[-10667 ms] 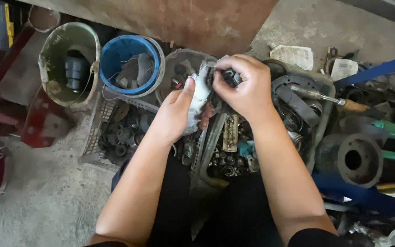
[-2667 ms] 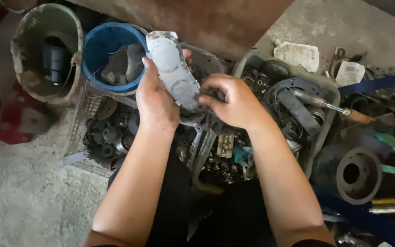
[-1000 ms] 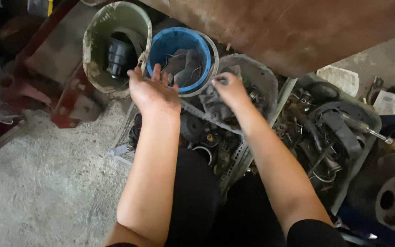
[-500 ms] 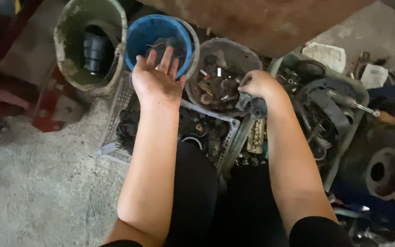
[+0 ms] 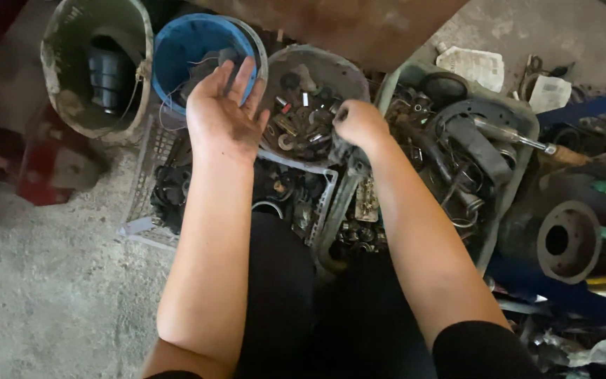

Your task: The person wipes various metal sockets and mechanical parts with a rag. They pick up items from a tool cart and bins, clean them, and place them back.

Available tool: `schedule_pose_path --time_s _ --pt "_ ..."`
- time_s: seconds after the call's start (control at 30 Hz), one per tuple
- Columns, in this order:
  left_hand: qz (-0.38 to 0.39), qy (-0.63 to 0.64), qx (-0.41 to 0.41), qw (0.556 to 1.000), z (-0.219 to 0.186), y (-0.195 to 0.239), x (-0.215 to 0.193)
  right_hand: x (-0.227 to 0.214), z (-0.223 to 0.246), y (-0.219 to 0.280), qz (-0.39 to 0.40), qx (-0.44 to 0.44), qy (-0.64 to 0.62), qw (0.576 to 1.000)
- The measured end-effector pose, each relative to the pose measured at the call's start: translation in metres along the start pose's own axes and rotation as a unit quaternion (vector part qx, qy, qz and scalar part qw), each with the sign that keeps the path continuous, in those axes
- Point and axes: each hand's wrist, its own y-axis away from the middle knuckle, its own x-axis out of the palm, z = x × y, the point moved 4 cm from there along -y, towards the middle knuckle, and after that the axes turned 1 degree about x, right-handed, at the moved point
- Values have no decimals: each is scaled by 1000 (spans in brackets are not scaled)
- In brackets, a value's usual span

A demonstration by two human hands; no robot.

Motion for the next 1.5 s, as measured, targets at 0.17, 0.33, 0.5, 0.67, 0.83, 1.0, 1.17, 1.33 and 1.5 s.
schedule_pose_path --time_s 0.17,0.33,0.5,0.67,0.83,1.0,1.17,1.33,1.5 --pt "-3 -27 -2 1000 0 3 4 3 -28 -24 -28 26 -32 999" --pt "-4 -34 0 999 1 -7 -2 2 -17 -17 -27 48 -43 998" --pt "4 13 13 1000 -5 -11 -5 -5 22 -9 -50 18 -65 996" --pt "13 0 14 1000 -14 -11 -10 18 25 -33 -62 -25 -33 997" --pt "11 8 14 1000 -25 -13 -13 22 53 -36 -39 -24 47 998" --pt "6 12 9 1000 -34 -16 -20 37 71 -44 -3 -28 131 991" --pt "8 19 9 1000 -42 -16 -27 42 76 -48 20 -12 148 989" --pt "11 9 18 1000 -56 -4 -30 46 78 -56 38 4 180 983" --pt "2 14 43 999 -72 4 -40 46 77 -60 -14 13 141 990"
